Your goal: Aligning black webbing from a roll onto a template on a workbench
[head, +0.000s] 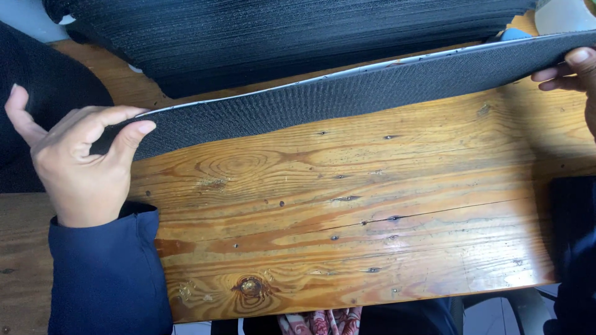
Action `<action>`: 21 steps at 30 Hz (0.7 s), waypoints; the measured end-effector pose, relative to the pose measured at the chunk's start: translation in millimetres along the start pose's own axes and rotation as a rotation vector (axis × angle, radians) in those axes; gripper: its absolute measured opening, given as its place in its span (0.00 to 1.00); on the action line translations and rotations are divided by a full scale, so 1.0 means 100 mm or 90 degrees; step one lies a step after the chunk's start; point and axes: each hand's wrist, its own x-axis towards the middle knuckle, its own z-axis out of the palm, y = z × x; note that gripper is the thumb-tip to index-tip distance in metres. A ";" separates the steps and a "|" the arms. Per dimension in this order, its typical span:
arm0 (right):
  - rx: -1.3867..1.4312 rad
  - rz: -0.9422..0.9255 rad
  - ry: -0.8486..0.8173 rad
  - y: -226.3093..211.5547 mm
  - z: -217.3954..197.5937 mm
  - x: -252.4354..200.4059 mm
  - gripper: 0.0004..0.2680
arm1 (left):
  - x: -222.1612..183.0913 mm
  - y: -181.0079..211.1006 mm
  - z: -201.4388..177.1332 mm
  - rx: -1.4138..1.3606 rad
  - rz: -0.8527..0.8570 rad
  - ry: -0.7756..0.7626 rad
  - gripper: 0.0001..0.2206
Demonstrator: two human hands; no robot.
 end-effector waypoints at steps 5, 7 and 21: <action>-0.025 -0.063 -0.025 -0.06 0.02 -0.02 0.14 | -0.03 -0.01 0.03 0.027 -0.018 0.003 0.10; 0.014 -0.001 0.002 0.26 -0.08 0.04 0.16 | -0.03 0.00 0.02 0.014 -0.016 0.005 0.10; -0.003 0.021 -0.045 0.46 -0.25 0.14 0.19 | -0.04 -0.01 0.07 0.015 -0.026 0.014 0.10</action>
